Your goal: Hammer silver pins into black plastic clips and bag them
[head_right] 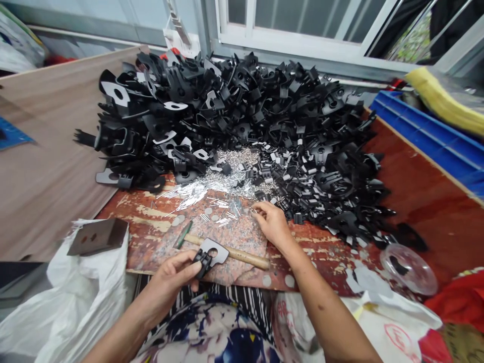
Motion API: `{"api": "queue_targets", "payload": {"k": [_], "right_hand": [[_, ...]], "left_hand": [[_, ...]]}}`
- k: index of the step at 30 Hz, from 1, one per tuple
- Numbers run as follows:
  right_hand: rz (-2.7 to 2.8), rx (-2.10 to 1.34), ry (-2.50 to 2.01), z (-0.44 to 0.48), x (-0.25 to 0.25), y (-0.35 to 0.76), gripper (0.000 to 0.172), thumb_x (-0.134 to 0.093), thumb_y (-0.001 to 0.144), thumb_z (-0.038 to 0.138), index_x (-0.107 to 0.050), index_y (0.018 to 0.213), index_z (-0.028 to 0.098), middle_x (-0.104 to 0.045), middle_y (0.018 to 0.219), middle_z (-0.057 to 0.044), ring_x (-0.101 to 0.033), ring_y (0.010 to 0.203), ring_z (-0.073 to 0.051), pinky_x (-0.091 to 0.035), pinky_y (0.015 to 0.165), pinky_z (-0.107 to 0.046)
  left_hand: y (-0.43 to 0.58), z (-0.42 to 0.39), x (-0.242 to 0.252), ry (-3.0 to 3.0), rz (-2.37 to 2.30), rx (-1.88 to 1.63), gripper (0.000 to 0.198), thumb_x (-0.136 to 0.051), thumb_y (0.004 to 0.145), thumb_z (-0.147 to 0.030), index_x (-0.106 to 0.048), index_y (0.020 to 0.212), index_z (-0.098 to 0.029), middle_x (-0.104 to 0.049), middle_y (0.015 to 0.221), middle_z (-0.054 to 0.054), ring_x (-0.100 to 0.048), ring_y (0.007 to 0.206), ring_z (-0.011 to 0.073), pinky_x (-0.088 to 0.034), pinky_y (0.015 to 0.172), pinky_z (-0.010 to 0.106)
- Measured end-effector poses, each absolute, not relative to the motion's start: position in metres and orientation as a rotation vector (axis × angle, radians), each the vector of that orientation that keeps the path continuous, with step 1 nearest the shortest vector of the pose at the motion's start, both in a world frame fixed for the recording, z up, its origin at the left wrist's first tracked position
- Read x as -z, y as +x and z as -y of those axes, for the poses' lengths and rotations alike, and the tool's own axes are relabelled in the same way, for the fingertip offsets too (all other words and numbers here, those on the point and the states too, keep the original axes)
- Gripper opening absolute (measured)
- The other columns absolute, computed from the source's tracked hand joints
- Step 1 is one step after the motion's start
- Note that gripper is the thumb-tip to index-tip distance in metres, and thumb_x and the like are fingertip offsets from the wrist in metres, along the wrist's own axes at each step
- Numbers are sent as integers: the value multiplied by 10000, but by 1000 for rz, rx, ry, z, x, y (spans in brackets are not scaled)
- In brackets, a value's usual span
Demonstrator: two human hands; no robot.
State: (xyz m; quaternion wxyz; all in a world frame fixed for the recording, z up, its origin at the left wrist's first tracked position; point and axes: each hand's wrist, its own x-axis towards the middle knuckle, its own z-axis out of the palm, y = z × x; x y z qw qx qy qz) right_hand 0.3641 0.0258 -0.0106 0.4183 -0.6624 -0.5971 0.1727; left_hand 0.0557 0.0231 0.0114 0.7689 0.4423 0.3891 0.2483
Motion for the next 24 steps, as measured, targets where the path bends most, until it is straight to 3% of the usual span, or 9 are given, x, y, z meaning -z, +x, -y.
{"api": "queue_targets", "payload": {"k": [7,12,16,21,24], "right_hand": [[1484,-430,-1654,-21,3,367,235,-587,827,168,-753,981,230,-752,1020,-44,-689,949,-204,-526,917,-375],[1442,-437,-1643,-20,10,368,216,-533,906,267,-728,971,200,-740,1070,-76,-695,949,-202,-577,775,-328],[1542,-421,-1711,-23,9,368,262,-523,912,231,-720,1084,213,-727,1109,-61,-688,924,-185,-565,807,-325],[1611,-214,-1917,-52,10,358,332,-533,917,200,-672,1217,187,-665,1133,-134,-619,1025,-251,-481,956,-401],[1619,-105,-1989,-87,14,346,346,-573,930,278,-646,1243,150,-593,1277,-198,-532,1186,-313,-422,1035,-452]], "left_hand": [[55,-23,-11,950,-844,-534,298,-783,786,-458,-711,773,-170,-549,748,-2,-477,617,117,-447,544,217],[52,-23,-6,937,-847,-528,273,-777,802,-437,-710,796,-173,-560,766,-13,-487,592,97,-435,557,210],[53,-23,-5,905,-845,-534,275,-789,789,-433,-704,790,-172,-564,766,-11,-499,604,104,-441,556,211],[53,-24,-5,879,-862,-554,326,-819,746,-467,-689,759,-168,-573,754,-13,-502,576,97,-444,548,213],[53,-23,-2,880,-865,-555,332,-826,741,-471,-690,761,-169,-577,755,-15,-516,571,91,-443,559,209]]}}
